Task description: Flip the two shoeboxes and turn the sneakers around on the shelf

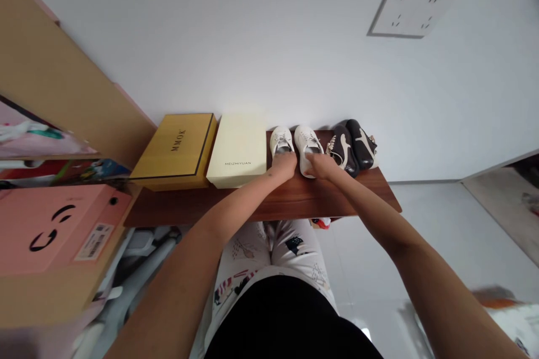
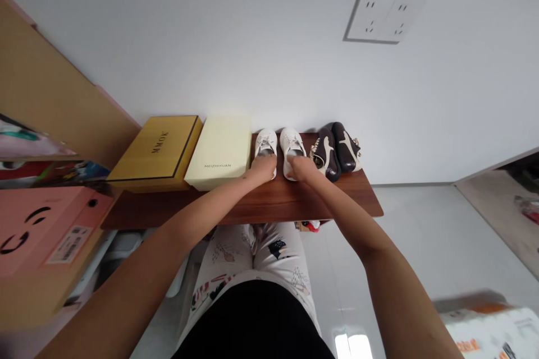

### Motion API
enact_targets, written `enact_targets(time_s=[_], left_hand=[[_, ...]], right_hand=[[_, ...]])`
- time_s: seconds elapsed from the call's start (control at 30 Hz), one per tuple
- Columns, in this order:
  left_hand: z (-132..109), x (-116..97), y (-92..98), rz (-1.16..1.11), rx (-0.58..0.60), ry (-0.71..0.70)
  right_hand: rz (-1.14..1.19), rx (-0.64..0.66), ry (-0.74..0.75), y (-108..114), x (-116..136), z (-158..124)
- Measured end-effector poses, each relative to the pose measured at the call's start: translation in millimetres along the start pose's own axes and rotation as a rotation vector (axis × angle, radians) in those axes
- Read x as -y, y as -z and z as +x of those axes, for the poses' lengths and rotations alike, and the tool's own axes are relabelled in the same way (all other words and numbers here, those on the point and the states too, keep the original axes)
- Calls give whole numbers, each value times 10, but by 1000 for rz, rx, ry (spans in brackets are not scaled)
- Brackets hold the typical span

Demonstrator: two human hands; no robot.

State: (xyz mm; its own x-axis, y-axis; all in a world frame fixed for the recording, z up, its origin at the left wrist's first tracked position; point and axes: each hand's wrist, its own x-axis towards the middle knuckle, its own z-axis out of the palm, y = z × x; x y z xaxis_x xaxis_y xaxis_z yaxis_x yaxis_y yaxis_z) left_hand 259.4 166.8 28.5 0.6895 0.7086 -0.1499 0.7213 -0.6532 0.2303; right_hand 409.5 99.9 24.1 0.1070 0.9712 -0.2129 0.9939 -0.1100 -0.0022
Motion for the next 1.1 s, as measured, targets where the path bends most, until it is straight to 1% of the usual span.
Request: enact_targets(time_s=[0.2,0.4,0.57,0.7,0.8,0.87,0.9,0.97,1.0,1.03,1.07,1.1], left_hand=[[44,-7,22,52,-6,-11],[31,25,-45,97,-4,-36],[41,11,-101,113,-9,0],[31,-15,-145,133,-38,14],[-29,-37,-161,151,-109,13],[-79,-73,-163,144,-188,-17],[-97,-105,-166,123,-226,-53],[-108,-213,-185,31,-269,-168],[-95,-292,-206,-38,-266,-236],[-70,-388,-237,-119,-245,-295],[-32,-499,-276,-205,-211,-334],[16,-621,-324,-289,-169,-347]], right_hand=[[-11,24,-8,-5,1,90],[-27,29,1,-40,53,122],[-25,12,4,-70,82,143],[5,-58,16,-115,130,84],[89,-197,-2,-179,115,-73],[175,-344,-3,-233,-5,-212],[217,-432,-12,-260,-114,-282],[289,-605,-91,-309,-429,-407],[318,-675,-174,-329,-626,-458],[347,-715,-270,-346,-837,-501],[379,-722,-382,-359,-1052,-536],[418,-691,-504,-368,-1258,-566]])
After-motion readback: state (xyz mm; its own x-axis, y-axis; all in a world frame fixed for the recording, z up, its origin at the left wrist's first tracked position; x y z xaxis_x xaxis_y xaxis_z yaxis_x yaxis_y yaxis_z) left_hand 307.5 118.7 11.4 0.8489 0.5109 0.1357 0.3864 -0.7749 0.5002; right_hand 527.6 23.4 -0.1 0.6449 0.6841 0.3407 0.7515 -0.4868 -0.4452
